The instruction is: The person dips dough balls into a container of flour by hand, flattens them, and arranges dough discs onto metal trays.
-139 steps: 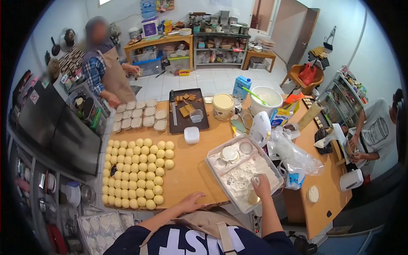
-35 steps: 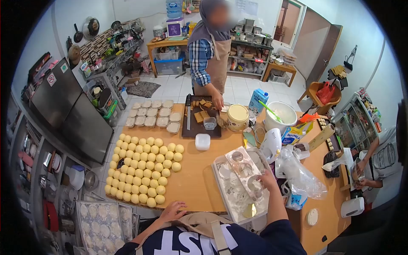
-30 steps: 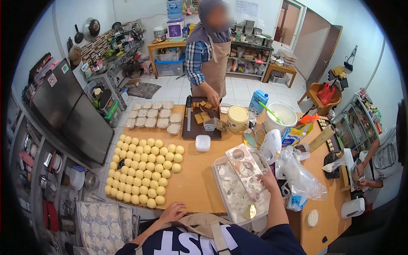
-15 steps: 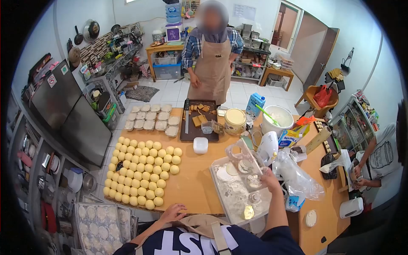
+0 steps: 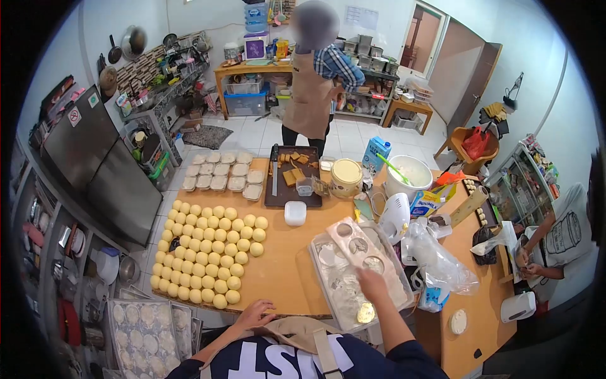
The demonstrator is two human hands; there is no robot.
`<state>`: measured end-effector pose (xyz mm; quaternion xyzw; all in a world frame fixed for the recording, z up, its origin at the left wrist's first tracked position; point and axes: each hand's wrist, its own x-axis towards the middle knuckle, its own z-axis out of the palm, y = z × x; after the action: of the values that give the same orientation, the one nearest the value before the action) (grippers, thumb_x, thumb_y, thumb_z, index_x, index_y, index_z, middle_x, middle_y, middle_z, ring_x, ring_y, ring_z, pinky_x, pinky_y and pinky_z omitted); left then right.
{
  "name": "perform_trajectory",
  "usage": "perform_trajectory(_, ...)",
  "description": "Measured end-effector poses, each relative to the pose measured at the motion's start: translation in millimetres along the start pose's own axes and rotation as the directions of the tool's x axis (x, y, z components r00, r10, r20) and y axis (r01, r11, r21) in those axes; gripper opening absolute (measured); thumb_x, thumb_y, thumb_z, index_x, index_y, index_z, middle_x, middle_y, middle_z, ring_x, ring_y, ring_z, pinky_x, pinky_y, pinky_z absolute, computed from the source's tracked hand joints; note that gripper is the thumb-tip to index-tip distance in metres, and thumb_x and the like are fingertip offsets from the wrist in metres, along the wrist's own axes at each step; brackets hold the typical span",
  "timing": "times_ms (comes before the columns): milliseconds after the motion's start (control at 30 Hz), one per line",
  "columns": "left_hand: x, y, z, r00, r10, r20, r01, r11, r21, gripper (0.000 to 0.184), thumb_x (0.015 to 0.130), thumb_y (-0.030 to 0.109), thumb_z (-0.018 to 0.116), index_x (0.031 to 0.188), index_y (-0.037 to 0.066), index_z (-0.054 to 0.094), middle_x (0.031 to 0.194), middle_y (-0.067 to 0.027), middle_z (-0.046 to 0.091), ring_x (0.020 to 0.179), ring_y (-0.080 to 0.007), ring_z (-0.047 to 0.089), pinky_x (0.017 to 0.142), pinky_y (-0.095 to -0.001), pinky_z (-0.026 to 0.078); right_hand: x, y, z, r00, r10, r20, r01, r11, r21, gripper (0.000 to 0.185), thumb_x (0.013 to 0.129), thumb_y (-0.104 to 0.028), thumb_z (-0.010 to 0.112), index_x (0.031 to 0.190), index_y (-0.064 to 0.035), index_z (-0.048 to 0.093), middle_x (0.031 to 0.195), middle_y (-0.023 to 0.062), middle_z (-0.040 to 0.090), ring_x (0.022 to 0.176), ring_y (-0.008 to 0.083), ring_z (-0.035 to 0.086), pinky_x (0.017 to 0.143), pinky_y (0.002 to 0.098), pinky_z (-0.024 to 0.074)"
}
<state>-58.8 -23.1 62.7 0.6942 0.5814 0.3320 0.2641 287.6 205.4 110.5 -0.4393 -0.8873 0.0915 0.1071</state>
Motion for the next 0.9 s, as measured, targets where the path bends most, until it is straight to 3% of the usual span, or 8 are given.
perform_trajectory(67, -2, 2, -3, 1.0, -0.006, -0.001, 0.006, 1.0, 0.013, 0.03, 0.082, 0.028, 0.066, 0.103, 0.008, 0.064, 0.11, -0.0124, 0.06, 0.104, -0.0289, 0.056, 0.089, -0.0376, 0.045, -5, -3, 6, 1.0, -0.02, 0.003, 0.02, 0.999, -0.026, 0.03, 0.084, -0.013, 0.053, 0.114, -0.0128, 0.057, 0.081, 0.012, 0.059, 0.076, 0.0304, 0.059, 0.066, 0.0436, 0.0465)
perform_trajectory(300, -3, 10, -7, 0.999, -0.053, 0.001, 0.053, 0.998, -0.024, 0.029, 0.083, 0.028, 0.065, 0.104, 0.008, 0.063, 0.111, -0.0125, 0.059, 0.105, -0.0289, 0.055, 0.09, -0.0373, 0.044, 4, -13, -21, 0.947, -0.049, -0.317, 0.016, 0.994, -0.106, 0.039, 0.082, -0.013, 0.057, 0.121, -0.0142, 0.053, 0.083, 0.0091, 0.057, 0.079, 0.0289, 0.056, 0.068, 0.0428, 0.0426)
perform_trajectory(400, -3, 10, -8, 0.999, -0.047, 0.004, 0.047, 0.999, -0.012, 0.03, 0.083, 0.028, 0.065, 0.105, 0.008, 0.063, 0.111, -0.0128, 0.059, 0.105, -0.0292, 0.055, 0.09, -0.0377, 0.044, -1, -10, -2, 0.953, -0.039, -0.3, 0.026, 0.999, -0.047, 0.04, 0.082, -0.013, 0.058, 0.122, -0.0136, 0.052, 0.082, 0.0093, 0.057, 0.078, 0.0293, 0.055, 0.069, 0.0433, 0.0423)
perform_trajectory(500, -3, 13, -7, 0.996, -0.088, 0.008, 0.088, 0.994, -0.058, 0.031, 0.083, 0.028, 0.065, 0.105, 0.007, 0.063, 0.111, -0.0132, 0.058, 0.105, -0.0297, 0.055, 0.09, -0.0379, 0.044, -5, 1, 20, 0.994, 0.007, -0.11, -0.014, 0.998, -0.065, 0.037, 0.082, -0.012, 0.055, 0.119, -0.0109, 0.054, 0.081, 0.0096, 0.059, 0.073, 0.0287, 0.056, 0.064, 0.042, 0.0425)
perform_trajectory(700, -7, 4, -4, 0.999, -0.035, 0.003, 0.035, 0.999, 0.014, 0.031, 0.082, 0.028, 0.065, 0.105, 0.008, 0.063, 0.111, -0.0136, 0.058, 0.105, -0.03, 0.055, 0.09, -0.0383, 0.044, 4, -15, -4, 0.927, -0.03, -0.374, 0.013, 0.999, -0.048, 0.033, 0.082, -0.011, 0.055, 0.115, -0.0094, 0.057, 0.08, 0.0106, 0.059, 0.07, 0.0301, 0.057, 0.065, 0.043, 0.0429)
perform_trajectory(800, -4, 11, -7, 0.999, -0.044, -0.004, 0.044, 0.999, 0.004, 0.03, 0.082, 0.028, 0.065, 0.104, 0.008, 0.064, 0.111, -0.0137, 0.058, 0.105, -0.03, 0.055, 0.091, -0.0386, 0.044, -2, -4, 20, 0.983, -0.017, -0.185, 0.003, 0.997, -0.073, 0.034, 0.081, -0.01, 0.057, 0.115, -0.0089, 0.057, 0.079, 0.0096, 0.059, 0.072, 0.0298, 0.057, 0.065, 0.043, 0.0425)
perform_trajectory(900, -6, 7, -7, 0.996, -0.071, 0.044, 0.071, 0.997, 0.006, 0.033, 0.085, 0.03, 0.064, 0.109, 0.008, 0.062, 0.116, -0.0128, 0.055, 0.113, -0.0283, 0.05, 0.094, -0.0375, 0.042, 2, -9, 8, 0.984, 0.019, -0.175, -0.022, 1.0, -0.014, 0.03, 0.08, -0.009, 0.058, 0.11, -0.0089, 0.057, 0.084, 0.0111, 0.06, 0.08, 0.0314, 0.057, 0.069, 0.0439, 0.0431)
